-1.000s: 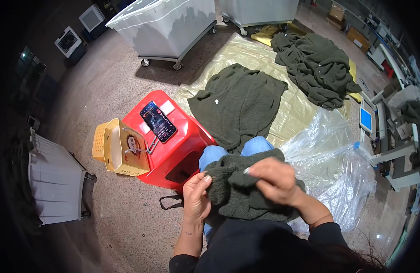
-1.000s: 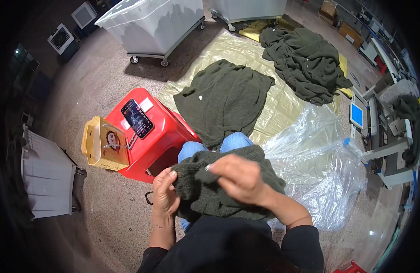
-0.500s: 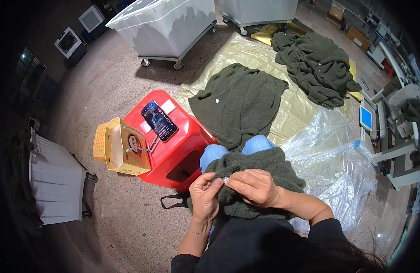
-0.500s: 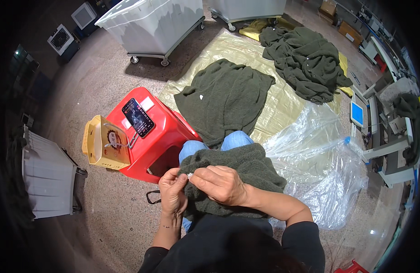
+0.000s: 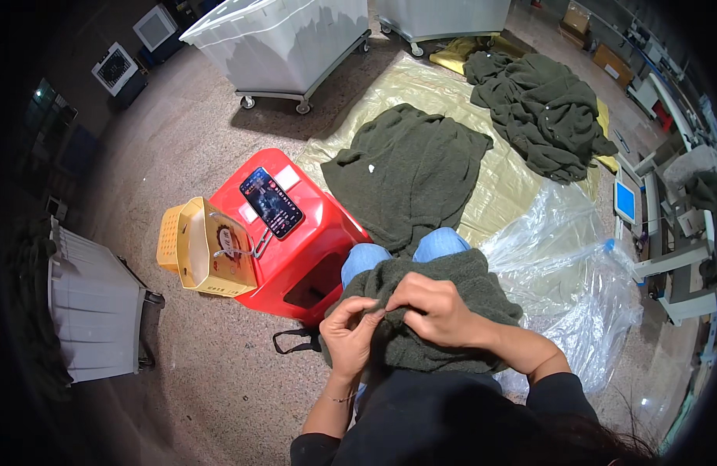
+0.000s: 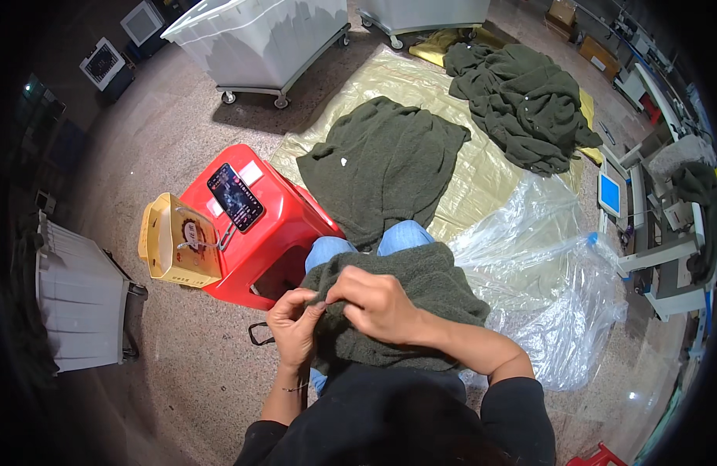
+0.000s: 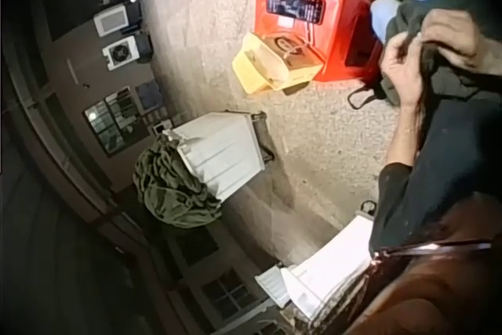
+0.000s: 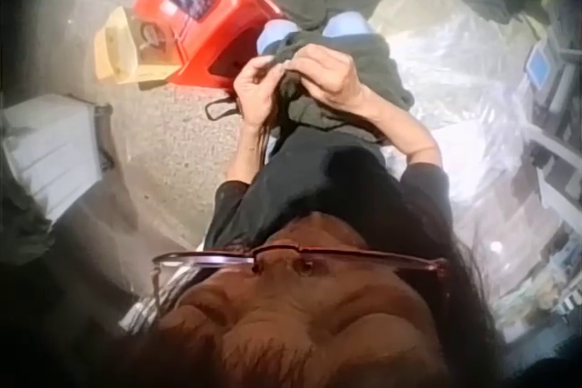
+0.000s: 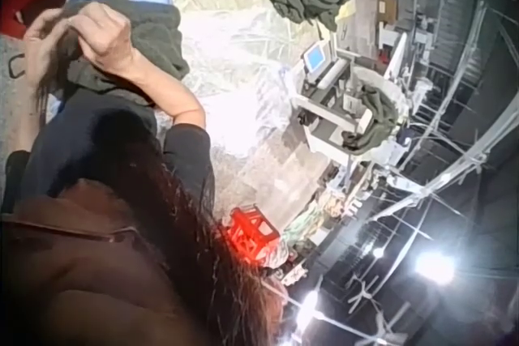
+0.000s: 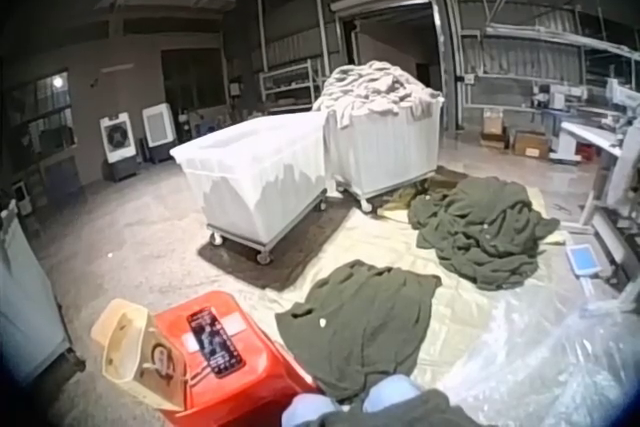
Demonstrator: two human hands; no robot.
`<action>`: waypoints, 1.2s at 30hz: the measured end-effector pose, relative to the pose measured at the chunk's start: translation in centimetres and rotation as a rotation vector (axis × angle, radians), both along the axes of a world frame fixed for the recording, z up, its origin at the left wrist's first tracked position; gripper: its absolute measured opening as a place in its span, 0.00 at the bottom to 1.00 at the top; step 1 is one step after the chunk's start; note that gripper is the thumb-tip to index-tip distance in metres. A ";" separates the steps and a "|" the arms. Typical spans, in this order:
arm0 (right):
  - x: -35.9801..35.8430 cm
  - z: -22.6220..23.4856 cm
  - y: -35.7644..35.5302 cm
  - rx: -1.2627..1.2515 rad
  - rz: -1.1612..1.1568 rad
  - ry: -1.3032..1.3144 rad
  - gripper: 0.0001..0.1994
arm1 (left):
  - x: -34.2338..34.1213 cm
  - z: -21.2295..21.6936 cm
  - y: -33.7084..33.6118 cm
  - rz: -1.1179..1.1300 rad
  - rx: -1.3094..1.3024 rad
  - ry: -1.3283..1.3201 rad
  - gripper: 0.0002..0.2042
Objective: Inspect green fabric garments for defects or stray threads on a factory floor.
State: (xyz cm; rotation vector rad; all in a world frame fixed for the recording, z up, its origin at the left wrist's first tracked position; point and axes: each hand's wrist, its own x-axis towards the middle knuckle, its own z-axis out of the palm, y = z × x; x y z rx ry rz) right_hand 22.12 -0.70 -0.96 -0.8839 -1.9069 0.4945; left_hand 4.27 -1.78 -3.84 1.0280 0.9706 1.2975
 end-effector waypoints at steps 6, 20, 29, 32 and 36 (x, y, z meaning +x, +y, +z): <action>0.9 1.0 1.2 -0.238 0.238 -0.130 0.14 | -1.3 0.7 0.8 -0.127 0.151 0.201 0.05; -2.0 -0.8 -1.1 0.123 -0.210 -0.010 0.11 | 2.3 0.4 -1.3 0.224 0.280 0.241 0.05; -1.1 -1.7 -0.7 0.244 -0.177 -0.158 0.10 | 1.6 0.1 -0.1 0.172 0.442 0.397 0.08; 0.9 -2.0 0.2 0.001 -0.198 -0.088 0.08 | -0.7 0.3 0.7 0.123 0.351 0.693 0.08; 4.7 -0.3 0.9 -0.363 -0.077 -0.155 0.08 | -6.3 0.5 2.7 -0.074 0.349 0.718 0.08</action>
